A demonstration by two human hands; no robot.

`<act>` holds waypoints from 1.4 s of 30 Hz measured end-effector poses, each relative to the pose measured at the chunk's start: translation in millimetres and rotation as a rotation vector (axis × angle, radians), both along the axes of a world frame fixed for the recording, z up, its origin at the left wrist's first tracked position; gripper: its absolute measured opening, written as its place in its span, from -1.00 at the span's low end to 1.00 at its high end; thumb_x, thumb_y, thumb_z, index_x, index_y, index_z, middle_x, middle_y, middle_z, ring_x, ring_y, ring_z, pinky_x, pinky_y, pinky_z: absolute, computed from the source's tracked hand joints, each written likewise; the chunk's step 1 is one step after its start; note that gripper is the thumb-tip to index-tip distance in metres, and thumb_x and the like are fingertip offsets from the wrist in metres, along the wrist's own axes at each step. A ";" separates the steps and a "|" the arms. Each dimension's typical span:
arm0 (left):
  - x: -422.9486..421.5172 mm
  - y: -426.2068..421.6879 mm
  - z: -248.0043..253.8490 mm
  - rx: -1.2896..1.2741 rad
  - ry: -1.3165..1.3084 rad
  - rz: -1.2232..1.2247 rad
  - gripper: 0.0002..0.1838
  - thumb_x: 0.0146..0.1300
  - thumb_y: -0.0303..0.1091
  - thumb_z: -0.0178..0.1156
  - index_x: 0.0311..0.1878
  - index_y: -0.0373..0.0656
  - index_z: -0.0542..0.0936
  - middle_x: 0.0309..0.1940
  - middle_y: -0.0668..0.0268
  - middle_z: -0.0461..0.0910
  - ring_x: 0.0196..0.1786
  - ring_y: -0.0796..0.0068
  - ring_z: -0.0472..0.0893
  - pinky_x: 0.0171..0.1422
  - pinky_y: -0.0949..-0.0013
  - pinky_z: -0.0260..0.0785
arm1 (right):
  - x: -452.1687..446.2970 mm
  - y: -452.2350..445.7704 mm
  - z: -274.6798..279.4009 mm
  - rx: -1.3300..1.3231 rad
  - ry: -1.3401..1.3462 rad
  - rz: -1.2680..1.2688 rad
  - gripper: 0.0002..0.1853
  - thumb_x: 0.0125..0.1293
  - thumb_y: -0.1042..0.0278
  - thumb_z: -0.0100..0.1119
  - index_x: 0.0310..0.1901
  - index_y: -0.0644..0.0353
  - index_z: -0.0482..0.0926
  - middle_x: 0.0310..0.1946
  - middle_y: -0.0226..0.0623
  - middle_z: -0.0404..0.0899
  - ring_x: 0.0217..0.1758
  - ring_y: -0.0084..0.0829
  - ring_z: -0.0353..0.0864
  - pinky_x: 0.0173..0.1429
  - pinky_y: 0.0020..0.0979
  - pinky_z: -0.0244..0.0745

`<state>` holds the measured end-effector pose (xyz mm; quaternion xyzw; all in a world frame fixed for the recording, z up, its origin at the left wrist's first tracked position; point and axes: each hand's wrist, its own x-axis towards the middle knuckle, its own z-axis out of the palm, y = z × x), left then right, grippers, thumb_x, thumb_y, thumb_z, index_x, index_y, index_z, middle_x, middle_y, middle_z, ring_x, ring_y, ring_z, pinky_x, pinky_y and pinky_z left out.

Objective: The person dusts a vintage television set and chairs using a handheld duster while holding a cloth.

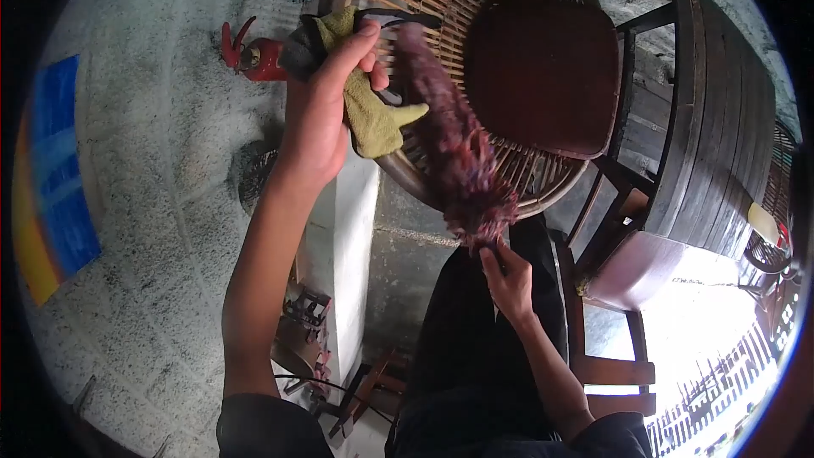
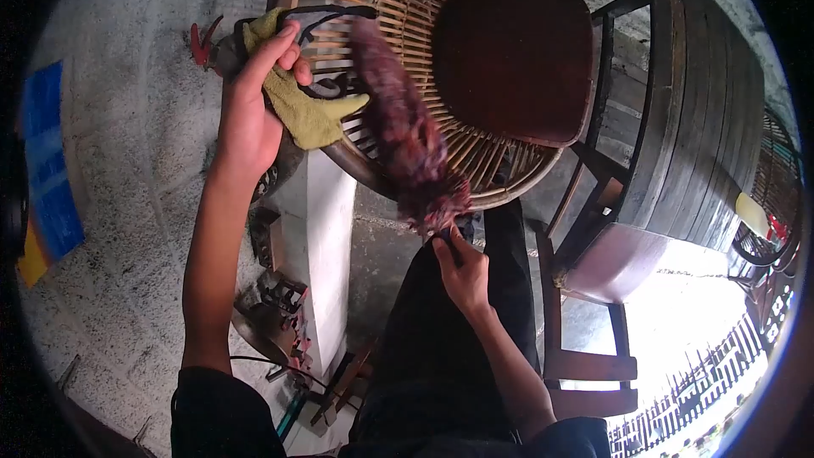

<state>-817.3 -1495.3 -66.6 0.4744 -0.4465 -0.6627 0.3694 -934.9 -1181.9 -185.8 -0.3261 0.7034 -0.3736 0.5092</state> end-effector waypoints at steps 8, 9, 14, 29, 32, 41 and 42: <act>1.0 3.9 -12.9 0.018 -0.037 0.007 -0.84 0.28 -0.28 0.26 -0.19 -0.16 0.58 -0.48 0.47 0.42 -0.41 0.59 0.45 -0.27 0.47 0.34 | -11.8 3.0 -22.9 0.233 -0.206 -0.111 -0.46 0.40 0.24 0.21 0.24 0.50 0.41 -0.47 -0.57 0.48 -0.34 -0.78 0.34 -0.33 -0.67 0.31; 0.2 1.9 -13.2 0.016 -0.038 0.005 -0.84 0.28 -0.28 0.26 -0.19 -0.16 0.58 -0.48 0.47 0.42 -0.41 0.59 0.45 -0.27 0.47 0.34 | -12.6 0.2 -24.2 0.249 -0.189 -0.124 -0.47 0.39 0.25 0.21 0.23 0.51 0.41 -0.43 -0.56 0.49 -0.32 -0.78 0.35 -0.30 -0.67 0.32; -7.4 -2.5 -11.5 0.012 -0.104 -0.041 -0.83 0.29 -0.27 0.25 -0.20 -0.15 0.58 -0.45 0.47 0.43 -0.39 0.57 0.47 -0.24 0.47 0.32 | -13.0 2.8 -24.2 0.222 -0.271 -0.113 -0.49 0.37 0.29 0.23 0.20 0.52 0.44 -0.33 -0.39 0.60 -0.26 -0.71 0.42 -0.18 -0.62 0.41; -33.2 -0.1 -39.1 -0.004 -0.069 -0.045 -0.87 0.28 -0.33 0.26 -0.23 -0.15 0.55 -0.47 0.46 0.43 -0.42 0.60 0.44 -0.26 0.47 0.35 | -31.1 -9.2 -70.8 0.206 -0.119 -0.114 -0.53 0.33 0.27 0.27 0.14 0.47 0.50 -0.19 0.04 0.70 -0.07 -0.54 0.62 -0.03 -0.45 0.51; -41.1 1.2 -49.1 0.003 -0.061 -0.039 -0.89 0.28 -0.34 0.25 -0.25 -0.15 0.55 -0.49 0.46 0.43 -0.44 0.58 0.45 -0.28 0.46 0.34 | -43.8 -25.0 -80.7 0.199 0.017 -0.079 -0.55 0.35 0.24 0.25 0.12 0.45 0.53 -0.40 -0.24 0.68 -0.25 -0.59 0.59 -0.12 -0.48 0.52; -64.5 -8.5 -79.6 0.017 -0.084 -0.085 -0.87 0.25 -0.31 0.30 -0.33 -0.09 0.55 -0.50 0.47 0.48 -0.45 0.58 0.51 -0.30 0.46 0.38 | -43.3 -41.7 -108.2 0.283 -0.295 -0.219 -0.64 0.41 0.19 0.17 0.01 0.35 0.58 -0.67 -0.52 0.39 -0.68 -0.74 0.26 -0.62 -0.51 0.18; -66.6 -9.9 -82.6 0.019 -0.088 -0.100 -0.87 0.25 -0.32 0.29 -0.33 -0.09 0.54 -0.50 0.47 0.48 -0.45 0.58 0.51 -0.30 0.45 0.38 | -46.3 -43.9 -105.7 0.286 -0.298 -0.222 -0.64 0.41 0.19 0.17 0.01 0.35 0.58 -0.67 -0.52 0.39 -0.68 -0.74 0.26 -0.62 -0.51 0.18</act>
